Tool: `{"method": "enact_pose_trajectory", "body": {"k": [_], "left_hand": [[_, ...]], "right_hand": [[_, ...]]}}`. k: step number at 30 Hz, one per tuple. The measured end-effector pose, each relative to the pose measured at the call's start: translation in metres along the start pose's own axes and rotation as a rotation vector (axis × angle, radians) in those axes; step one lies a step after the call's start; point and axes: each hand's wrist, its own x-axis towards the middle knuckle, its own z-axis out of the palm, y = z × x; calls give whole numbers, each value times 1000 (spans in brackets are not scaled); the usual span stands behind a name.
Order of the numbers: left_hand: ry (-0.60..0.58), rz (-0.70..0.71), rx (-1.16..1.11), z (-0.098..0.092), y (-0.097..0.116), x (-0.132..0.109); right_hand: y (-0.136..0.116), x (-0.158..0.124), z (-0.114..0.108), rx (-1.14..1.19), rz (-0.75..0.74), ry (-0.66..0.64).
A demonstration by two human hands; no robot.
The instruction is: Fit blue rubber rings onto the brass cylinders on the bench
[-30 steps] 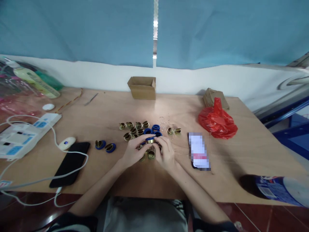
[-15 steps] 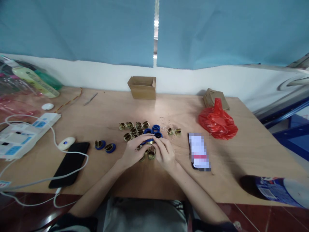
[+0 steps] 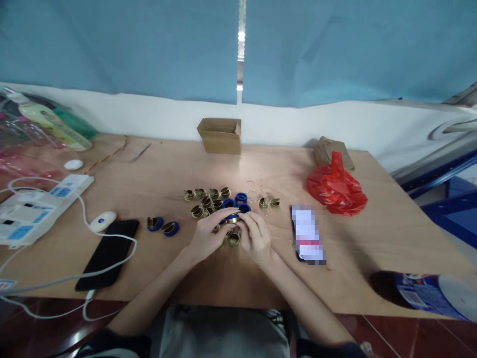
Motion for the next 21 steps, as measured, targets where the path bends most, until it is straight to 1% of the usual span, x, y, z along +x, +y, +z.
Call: {"method": "enact_pose_trajectory", "body": {"k": [4, 12, 16, 18, 21], "left_hand": [[-4, 15, 9, 1, -2, 0], [-8, -8, 15, 2, -4, -3], [-38, -98, -6, 3, -6, -6], [-39, -117, -53, 6, -9, -10], [1, -29, -81, 10, -13, -14]], "right_hand": [[3, 0, 1, 8, 9, -36], [9, 3, 2, 38, -10, -108], [9, 7, 1, 77, 48, -139], [11, 8, 1, 102, 59, -171], [14, 6, 2, 157, 53, -209]]}}
